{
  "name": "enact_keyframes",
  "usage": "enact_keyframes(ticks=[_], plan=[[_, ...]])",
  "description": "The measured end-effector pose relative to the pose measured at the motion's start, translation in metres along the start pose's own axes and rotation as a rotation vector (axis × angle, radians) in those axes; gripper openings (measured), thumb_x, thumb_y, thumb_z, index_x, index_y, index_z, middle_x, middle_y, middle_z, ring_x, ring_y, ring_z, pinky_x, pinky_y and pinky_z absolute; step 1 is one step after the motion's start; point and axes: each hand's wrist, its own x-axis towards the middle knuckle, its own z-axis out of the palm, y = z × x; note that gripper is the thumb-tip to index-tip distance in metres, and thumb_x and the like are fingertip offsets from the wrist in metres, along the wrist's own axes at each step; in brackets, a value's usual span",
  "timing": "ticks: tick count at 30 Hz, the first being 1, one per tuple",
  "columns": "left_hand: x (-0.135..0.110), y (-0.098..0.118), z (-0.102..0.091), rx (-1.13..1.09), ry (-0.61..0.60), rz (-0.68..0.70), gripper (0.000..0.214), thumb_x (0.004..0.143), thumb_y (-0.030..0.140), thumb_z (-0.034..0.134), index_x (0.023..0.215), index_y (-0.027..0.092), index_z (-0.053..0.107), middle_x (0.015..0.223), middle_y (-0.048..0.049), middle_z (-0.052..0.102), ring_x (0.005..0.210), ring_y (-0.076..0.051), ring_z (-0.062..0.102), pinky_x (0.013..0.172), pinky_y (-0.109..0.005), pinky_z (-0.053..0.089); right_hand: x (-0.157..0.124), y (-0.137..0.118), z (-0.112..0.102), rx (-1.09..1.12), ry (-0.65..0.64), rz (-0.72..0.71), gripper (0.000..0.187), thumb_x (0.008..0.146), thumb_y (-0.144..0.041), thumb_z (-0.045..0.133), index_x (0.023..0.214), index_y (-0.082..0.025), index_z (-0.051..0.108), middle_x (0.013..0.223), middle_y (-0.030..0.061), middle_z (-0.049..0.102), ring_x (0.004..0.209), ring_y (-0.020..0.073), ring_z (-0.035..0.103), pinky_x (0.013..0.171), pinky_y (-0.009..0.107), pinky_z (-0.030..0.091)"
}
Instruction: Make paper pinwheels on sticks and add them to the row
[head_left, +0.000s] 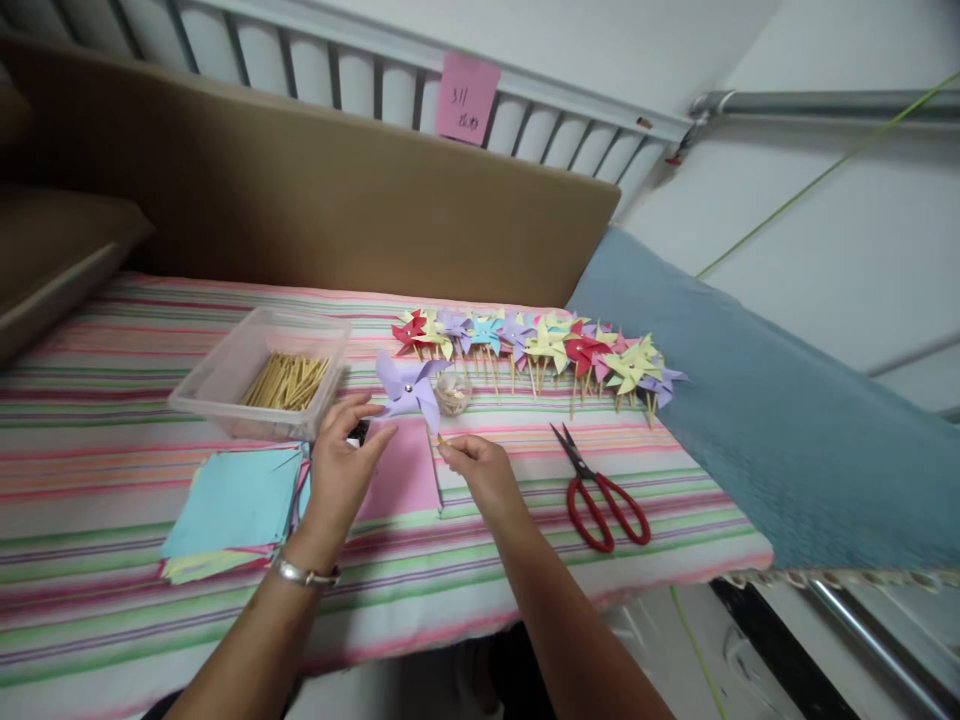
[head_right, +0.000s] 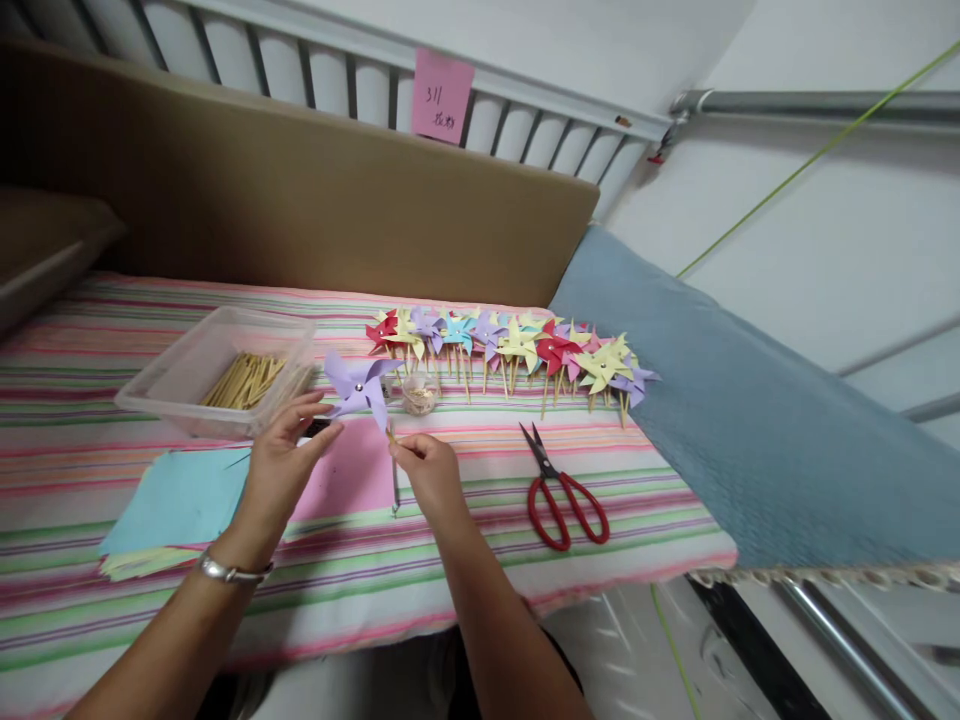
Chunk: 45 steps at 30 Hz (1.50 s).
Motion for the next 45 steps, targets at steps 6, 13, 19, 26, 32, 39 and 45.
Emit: enact_keyframes(ticks=[6, 13, 19, 26, 32, 39, 45], plan=[[0.000, -0.002, 0.000, 0.059, 0.073, 0.008, 0.022, 0.067, 0.031, 0.074, 0.086, 0.020, 0.068, 0.121, -0.0110, 0.058, 0.118, -0.026, 0.052, 0.102, -0.043, 0.038, -0.010, -0.004, 0.015, 0.118, -0.084, 0.036, 0.020, 0.066, -0.034, 0.068, 0.059, -0.015, 0.062, 0.056, -0.0029, 0.053, 0.056, 0.0110, 0.045, 0.057, 0.025, 0.035], [0.001, 0.002, 0.000, -0.009, 0.068, -0.024, 0.015, 0.071, 0.030, 0.070, 0.082, 0.019, 0.071, 0.111, -0.0089, 0.062, 0.111, -0.025, 0.055, 0.094, -0.039, 0.043, -0.014, -0.003, 0.023, 0.106, -0.126, 0.068, 0.019, 0.065, -0.033, 0.067, 0.060, -0.015, 0.063, 0.054, -0.0025, 0.053, 0.054, 0.0113, 0.045, 0.054, 0.025, 0.033], [0.002, 0.005, -0.001, -0.031, 0.051, -0.065, 0.017, 0.069, 0.032, 0.072, 0.081, 0.020, 0.072, 0.111, -0.0082, 0.062, 0.108, -0.025, 0.056, 0.094, -0.039, 0.042, -0.013, -0.003, 0.022, 0.106, -0.119, 0.058, 0.019, 0.065, -0.034, 0.067, 0.062, -0.016, 0.063, 0.055, -0.0024, 0.053, 0.055, 0.0116, 0.046, 0.056, 0.025, 0.034], [0.000, 0.002, -0.001, -0.078, 0.033, -0.054, 0.014, 0.073, 0.032, 0.069, 0.081, 0.022, 0.072, 0.109, -0.0059, 0.062, 0.106, -0.023, 0.056, 0.094, -0.036, 0.041, -0.013, -0.002, 0.023, 0.126, -0.120, 0.072, 0.019, 0.065, -0.034, 0.067, 0.062, -0.016, 0.062, 0.056, -0.0025, 0.053, 0.055, 0.0113, 0.044, 0.055, 0.025, 0.033], [0.001, 0.005, -0.001, -0.063, 0.058, -0.048, 0.009, 0.072, 0.030, 0.069, 0.070, 0.022, 0.071, 0.098, -0.0030, 0.064, 0.100, -0.021, 0.058, 0.092, -0.034, 0.041, -0.014, 0.000, 0.025, 0.104, -0.127, 0.063, 0.018, 0.065, -0.033, 0.067, 0.062, -0.016, 0.062, 0.056, -0.0026, 0.052, 0.055, 0.0110, 0.042, 0.053, 0.025, 0.032], [0.001, 0.011, -0.005, 0.000, 0.062, -0.007, 0.017, 0.074, 0.033, 0.069, 0.087, 0.022, 0.071, 0.120, -0.0072, 0.060, 0.116, -0.024, 0.052, 0.101, -0.039, 0.038, -0.005, 0.003, 0.017, 0.092, -0.102, 0.021, 0.019, 0.068, -0.033, 0.065, 0.062, -0.015, 0.062, 0.058, -0.0015, 0.053, 0.058, 0.0121, 0.045, 0.058, 0.025, 0.035], [0.009, 0.011, -0.020, 0.119, 0.125, 0.195, 0.029, 0.085, 0.023, 0.056, 0.113, 0.025, 0.061, 0.130, -0.0085, 0.053, 0.124, -0.022, 0.047, 0.104, -0.042, 0.037, 0.007, 0.008, -0.003, -0.069, -0.104, -0.026, 0.020, 0.070, -0.034, 0.062, 0.063, -0.016, 0.063, 0.060, -0.0012, 0.055, 0.060, 0.0131, 0.046, 0.059, 0.026, 0.035]])
